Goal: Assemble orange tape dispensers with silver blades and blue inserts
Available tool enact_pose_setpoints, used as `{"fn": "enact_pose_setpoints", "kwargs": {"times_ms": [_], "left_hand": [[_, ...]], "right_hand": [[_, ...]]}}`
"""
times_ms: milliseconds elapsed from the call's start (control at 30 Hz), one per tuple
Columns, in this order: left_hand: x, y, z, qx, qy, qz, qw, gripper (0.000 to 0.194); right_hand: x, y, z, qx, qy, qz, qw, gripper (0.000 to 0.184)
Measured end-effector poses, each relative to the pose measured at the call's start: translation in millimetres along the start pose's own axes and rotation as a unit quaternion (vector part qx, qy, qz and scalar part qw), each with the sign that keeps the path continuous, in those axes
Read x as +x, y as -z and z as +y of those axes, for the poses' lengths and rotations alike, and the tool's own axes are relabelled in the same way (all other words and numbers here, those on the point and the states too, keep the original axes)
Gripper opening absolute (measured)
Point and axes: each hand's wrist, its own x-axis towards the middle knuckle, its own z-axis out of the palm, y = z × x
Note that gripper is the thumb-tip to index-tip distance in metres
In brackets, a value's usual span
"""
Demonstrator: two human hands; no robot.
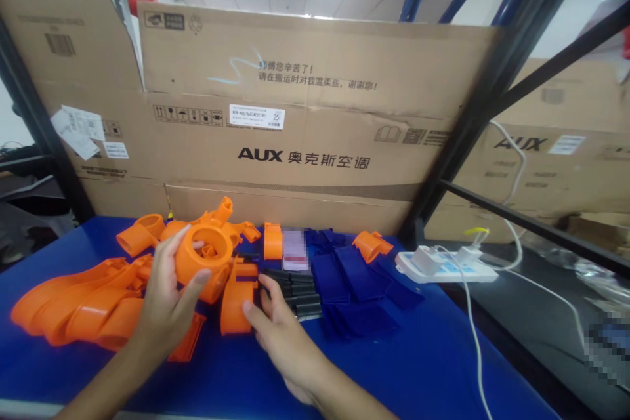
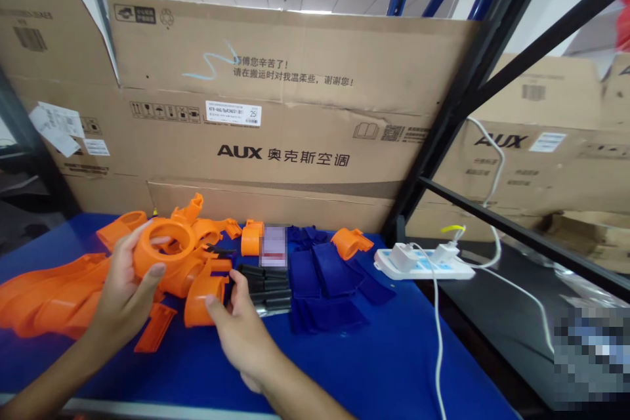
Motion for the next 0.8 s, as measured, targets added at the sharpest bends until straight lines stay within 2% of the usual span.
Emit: {"fn": "enact_pose_setpoints", "kwargs": {"times_ms": [100,167,267,367,467,600,700,800], "left_hand": [[-3.6,-1.9,-1.1,-0.001,-0.009,-0.013,1.0,0.066],[-5.7,-4.1,-2.8,-0.005,-0.009,-0.017,1.0,0.067],[-7.1,-6.7,-5.1,-0.007,-0.004,-0.021,1.0,0.066],[-6.7,-7.9,-5.4,-0.003,-0.011,-0.029,1.0,0.065],[-6.6,-8.2,-3.6,-0.001,-0.035,-0.036,0.999,0.067],[-7.5,-9.0,1.9,-0.001,-0.067,-0.045,0.997,0.069],[-7.1,-10.5,7.2,0.008,-0.086,-0.054,0.995,0.07],[-5.7,-12.6,10.2,0.014,-0.112,-0.062,0.992,0.071]], "right_hand": [[-9.9,-1.0,9.0,-0.032,0.062,-0.047,0.996,0.075],[-17.2,-0.4,13.6,-0.13,0.1,-0.057,0.985,0.082],[-26.0,2.3,16.7,-0.333,0.139,-0.059,0.931,0.084],[-25.7,6.0,18.5,-0.451,0.164,-0.079,0.873,0.077],[-15.9,8.4,20.8,-0.498,0.202,-0.059,0.841,0.076],[-1.0,7.4,20.1,-0.525,0.235,-0.021,0.817,0.076],[5.8,5.4,13.7,-0.525,0.256,-0.03,0.811,0.077],[7.9,6.7,3.9,-0.499,0.285,-0.051,0.817,0.082]]}}
